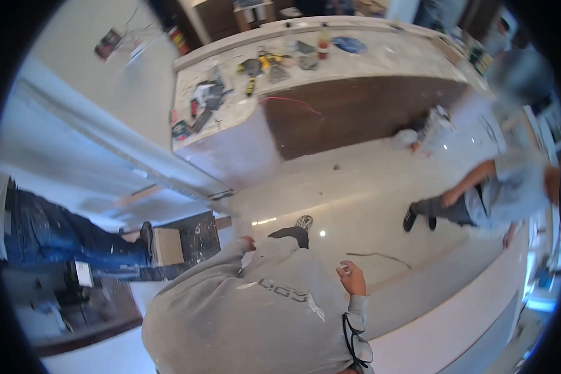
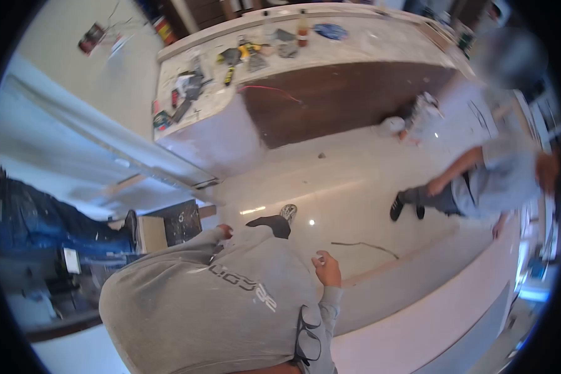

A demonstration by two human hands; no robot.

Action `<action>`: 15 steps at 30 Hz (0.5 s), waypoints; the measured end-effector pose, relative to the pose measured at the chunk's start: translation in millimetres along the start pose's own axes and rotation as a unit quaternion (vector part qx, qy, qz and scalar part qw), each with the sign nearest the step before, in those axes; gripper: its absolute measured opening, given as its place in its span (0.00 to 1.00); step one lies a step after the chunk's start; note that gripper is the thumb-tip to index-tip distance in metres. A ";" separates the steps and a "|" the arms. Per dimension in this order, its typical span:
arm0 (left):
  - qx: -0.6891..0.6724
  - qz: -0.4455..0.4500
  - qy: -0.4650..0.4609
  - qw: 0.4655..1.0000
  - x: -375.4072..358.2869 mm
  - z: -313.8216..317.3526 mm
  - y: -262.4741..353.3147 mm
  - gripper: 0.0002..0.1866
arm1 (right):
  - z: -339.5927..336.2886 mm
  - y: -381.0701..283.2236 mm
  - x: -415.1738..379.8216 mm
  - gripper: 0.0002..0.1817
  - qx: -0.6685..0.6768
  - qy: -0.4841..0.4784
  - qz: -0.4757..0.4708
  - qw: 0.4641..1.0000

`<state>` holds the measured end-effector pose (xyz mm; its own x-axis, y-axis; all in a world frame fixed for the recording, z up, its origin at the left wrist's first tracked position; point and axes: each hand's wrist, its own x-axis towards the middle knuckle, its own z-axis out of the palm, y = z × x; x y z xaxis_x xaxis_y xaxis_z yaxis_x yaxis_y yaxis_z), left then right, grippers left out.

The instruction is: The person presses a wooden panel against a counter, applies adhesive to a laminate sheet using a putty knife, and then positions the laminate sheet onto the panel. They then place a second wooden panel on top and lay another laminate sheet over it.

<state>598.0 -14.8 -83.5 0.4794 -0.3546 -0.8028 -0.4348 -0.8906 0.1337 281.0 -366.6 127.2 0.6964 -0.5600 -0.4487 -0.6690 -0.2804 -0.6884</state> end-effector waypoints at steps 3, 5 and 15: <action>-0.061 0.010 0.023 0.998 24.9 -42.2 34.9 0.32 | -18.4 -25.5 47.8 0.17 -0.069 0.037 -0.031 0.996; -0.082 0.064 0.093 0.990 52.9 -73.3 55.7 0.32 | -31.3 -41.9 83.9 0.17 -0.096 0.062 -0.068 0.991; -0.509 0.125 0.124 0.843 58.8 -164.1 98.2 0.34 | -88.0 -131.7 192.3 0.12 -0.073 -0.002 -0.160 0.984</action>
<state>708.6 -169.9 -22.1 0.6690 -0.5045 -0.5458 0.2718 -0.5175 0.8114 480.2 -506.0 181.7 0.8785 -0.4223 -0.2236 -0.4446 -0.5511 -0.7062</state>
